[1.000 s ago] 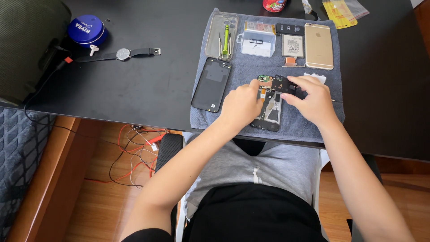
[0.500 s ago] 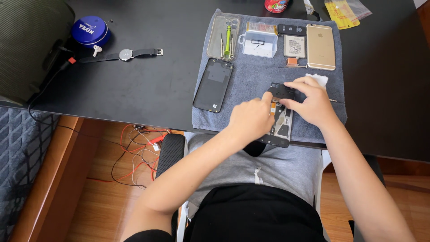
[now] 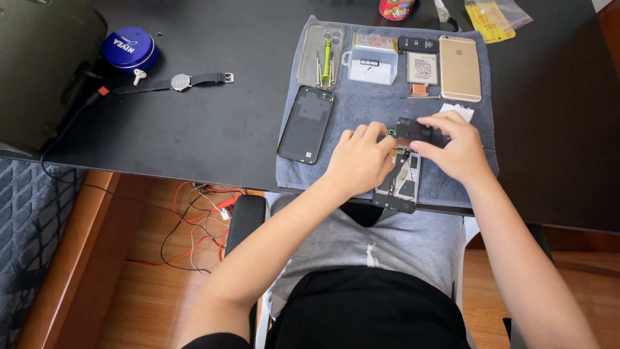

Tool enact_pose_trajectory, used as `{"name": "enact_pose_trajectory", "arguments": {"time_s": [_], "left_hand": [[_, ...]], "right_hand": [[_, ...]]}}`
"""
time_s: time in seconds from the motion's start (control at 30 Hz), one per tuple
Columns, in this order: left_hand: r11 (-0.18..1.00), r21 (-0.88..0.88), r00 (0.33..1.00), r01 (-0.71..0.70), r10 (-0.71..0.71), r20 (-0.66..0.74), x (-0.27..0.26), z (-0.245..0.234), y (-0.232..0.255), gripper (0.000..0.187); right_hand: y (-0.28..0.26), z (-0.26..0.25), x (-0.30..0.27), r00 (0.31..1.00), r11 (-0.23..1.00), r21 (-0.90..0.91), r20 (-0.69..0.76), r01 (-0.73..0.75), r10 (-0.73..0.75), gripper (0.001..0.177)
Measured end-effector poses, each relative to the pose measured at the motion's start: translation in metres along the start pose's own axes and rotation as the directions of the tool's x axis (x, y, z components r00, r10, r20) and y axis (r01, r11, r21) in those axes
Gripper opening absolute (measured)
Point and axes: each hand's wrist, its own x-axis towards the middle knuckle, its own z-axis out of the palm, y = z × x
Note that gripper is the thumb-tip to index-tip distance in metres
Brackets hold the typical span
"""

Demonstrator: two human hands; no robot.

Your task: Repairing a smartphone by disassembling internal components and cleaning parts

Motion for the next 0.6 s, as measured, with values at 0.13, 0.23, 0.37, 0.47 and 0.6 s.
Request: {"name": "enact_pose_trajectory", "arguments": {"time_s": [0.13, 0.23, 0.37, 0.47, 0.6], "left_hand": [[0.997, -0.045, 0.998, 0.068, -0.068, 0.013, 0.002, 0.009, -0.009, 0.023], [0.992, -0.037, 0.991, 0.122, -0.120, 0.061, 0.003, 0.006, -0.009, 0.032], [0.990, -0.052, 0.986, 0.128, -0.121, 0.112, 0.003, 0.001, -0.008, 0.033], [0.993, -0.057, 0.988, 0.107, -0.099, 0.120, 0.003, 0.001, -0.008, 0.028], [0.994, -0.067, 0.989, 0.083, -0.074, 0.129, 0.003, -0.002, -0.007, 0.028]], "right_hand": [[0.001, 0.004, -0.002, 1.000, 1.000, -0.010, 0.002, 0.009, -0.009, 0.051], [-0.003, 0.005, -0.003, 0.999, 0.999, -0.029, 0.022, 0.030, -0.030, 0.051], [-0.008, 0.009, -0.005, 0.998, 0.997, -0.068, 0.047, -0.025, 0.028, 0.049], [-0.005, 0.010, -0.004, 0.996, 0.994, -0.101, 0.068, -0.045, 0.052, 0.048], [0.001, 0.010, -0.004, 0.995, 0.992, -0.121, 0.095, -0.025, 0.037, 0.051]]}}
